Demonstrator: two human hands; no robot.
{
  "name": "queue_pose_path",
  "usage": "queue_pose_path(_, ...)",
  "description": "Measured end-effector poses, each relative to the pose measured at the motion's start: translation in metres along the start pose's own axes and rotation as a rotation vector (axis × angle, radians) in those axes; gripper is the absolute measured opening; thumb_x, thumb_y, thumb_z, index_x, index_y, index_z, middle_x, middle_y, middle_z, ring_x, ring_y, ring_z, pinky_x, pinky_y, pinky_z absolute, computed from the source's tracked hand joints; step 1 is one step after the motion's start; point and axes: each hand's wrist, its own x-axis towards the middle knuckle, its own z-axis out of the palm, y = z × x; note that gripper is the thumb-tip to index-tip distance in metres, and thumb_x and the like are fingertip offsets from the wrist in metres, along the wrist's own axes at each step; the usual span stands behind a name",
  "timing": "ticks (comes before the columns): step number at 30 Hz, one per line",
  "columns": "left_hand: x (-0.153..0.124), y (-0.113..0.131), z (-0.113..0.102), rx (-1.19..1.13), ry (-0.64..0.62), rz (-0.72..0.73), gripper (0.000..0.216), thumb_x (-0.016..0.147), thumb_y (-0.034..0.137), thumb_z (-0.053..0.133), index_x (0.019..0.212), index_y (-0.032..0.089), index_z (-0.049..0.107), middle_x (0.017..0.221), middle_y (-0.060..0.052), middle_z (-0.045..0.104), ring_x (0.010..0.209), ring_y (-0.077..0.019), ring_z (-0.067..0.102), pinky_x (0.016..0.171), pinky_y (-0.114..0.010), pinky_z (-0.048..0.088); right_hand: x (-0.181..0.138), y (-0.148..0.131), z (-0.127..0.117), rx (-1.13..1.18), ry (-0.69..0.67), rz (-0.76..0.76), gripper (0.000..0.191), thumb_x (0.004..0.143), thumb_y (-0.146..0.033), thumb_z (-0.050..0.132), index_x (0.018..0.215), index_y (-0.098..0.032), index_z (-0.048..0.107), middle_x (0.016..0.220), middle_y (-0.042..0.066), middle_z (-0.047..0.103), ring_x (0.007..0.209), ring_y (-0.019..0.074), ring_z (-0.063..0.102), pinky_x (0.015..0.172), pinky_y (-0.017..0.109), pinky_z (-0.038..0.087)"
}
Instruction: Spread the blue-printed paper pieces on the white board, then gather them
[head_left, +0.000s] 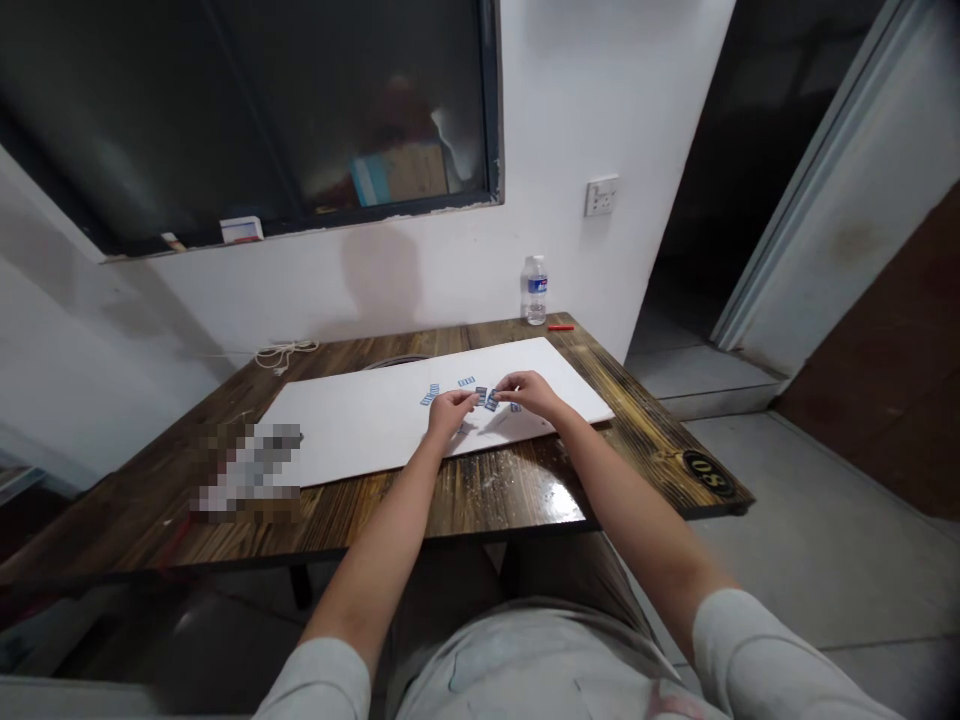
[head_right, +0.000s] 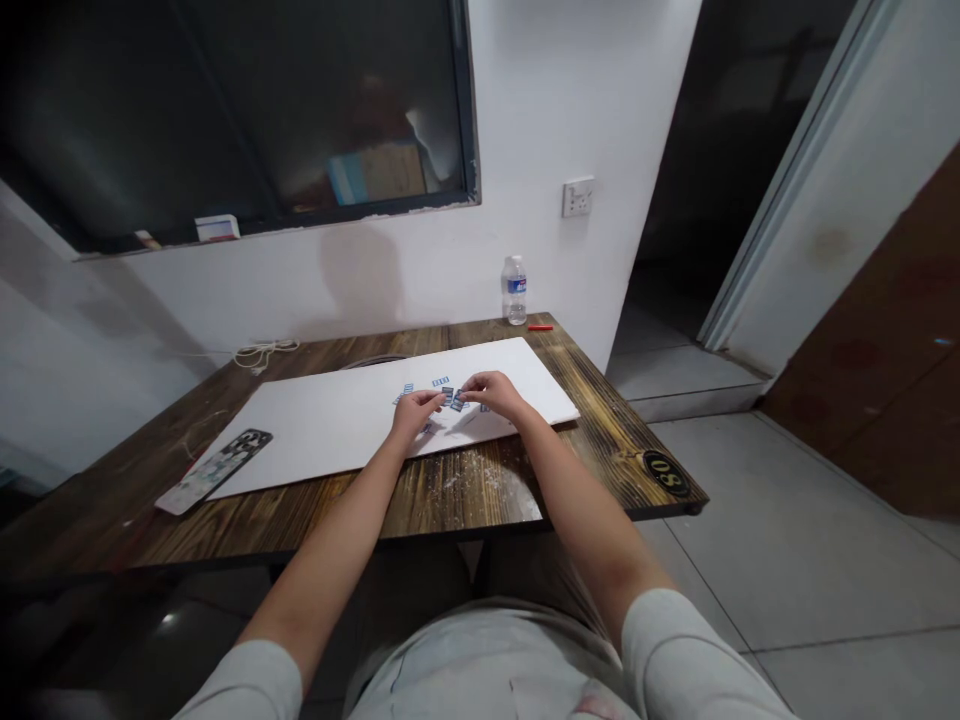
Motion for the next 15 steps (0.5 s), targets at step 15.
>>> queue_pose_path(15, -0.0047, 0.0061, 0.0014, -0.011, -0.215, 0.084, 0.037, 0.065, 0.049, 0.077, 0.084, 0.017, 0.076, 0.076, -0.006, 0.074, 0.073, -0.0201, 0.067, 0.072, -0.03, 0.051, -0.0045, -0.0078, 0.0032, -0.003, -0.009, 0.024, 0.049, 0.062, -0.063, 0.074, 0.073, -0.015, 0.071, 0.065, 0.003, 0.066, 0.059, 0.0131, 0.054, 0.054, 0.024, 0.04)
